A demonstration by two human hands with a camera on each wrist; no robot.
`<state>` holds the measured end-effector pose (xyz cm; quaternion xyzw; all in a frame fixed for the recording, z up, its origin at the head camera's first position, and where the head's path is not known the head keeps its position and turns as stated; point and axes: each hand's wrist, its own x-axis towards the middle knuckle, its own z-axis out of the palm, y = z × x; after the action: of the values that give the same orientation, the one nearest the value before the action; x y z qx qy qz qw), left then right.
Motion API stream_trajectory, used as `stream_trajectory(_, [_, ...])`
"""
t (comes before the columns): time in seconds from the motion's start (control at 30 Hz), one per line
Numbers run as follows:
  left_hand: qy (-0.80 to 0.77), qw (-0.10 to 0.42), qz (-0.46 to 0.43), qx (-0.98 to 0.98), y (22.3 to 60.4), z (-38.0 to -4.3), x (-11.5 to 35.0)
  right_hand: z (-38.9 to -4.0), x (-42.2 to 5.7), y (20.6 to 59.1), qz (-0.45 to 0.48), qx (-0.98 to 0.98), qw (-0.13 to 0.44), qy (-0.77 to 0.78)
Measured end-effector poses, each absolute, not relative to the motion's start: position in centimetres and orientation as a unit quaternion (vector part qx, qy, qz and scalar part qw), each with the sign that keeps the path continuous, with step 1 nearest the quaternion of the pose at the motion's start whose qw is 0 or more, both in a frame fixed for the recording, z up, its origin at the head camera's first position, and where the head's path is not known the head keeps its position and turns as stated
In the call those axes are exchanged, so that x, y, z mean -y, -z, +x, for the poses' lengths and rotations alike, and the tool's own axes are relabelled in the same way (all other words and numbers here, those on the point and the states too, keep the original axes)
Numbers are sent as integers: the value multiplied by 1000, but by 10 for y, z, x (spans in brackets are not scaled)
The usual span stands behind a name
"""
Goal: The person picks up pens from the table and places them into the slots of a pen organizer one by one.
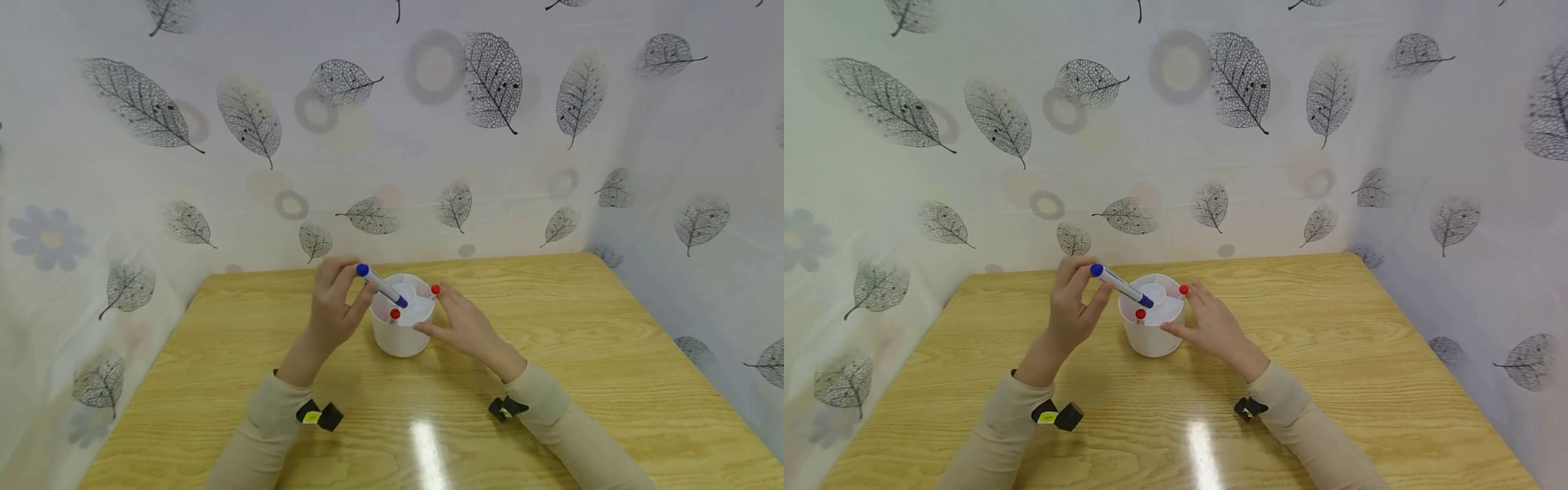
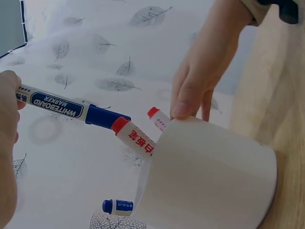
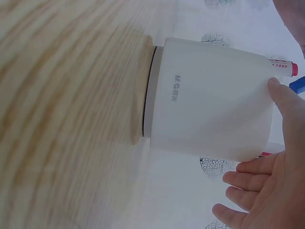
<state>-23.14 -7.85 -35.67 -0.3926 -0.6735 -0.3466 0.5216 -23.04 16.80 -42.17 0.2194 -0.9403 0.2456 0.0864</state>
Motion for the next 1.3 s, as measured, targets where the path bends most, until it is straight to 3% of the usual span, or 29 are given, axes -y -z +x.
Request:
stream_trajectory(0.77, [250, 418, -429, 760, 369, -220, 79, -230, -167, 419, 217, 941, 81, -245])
stream_trajectory(1.3, [243, 407, -427, 770, 377, -217, 89, -230, -167, 421, 212, 943, 78, -245])
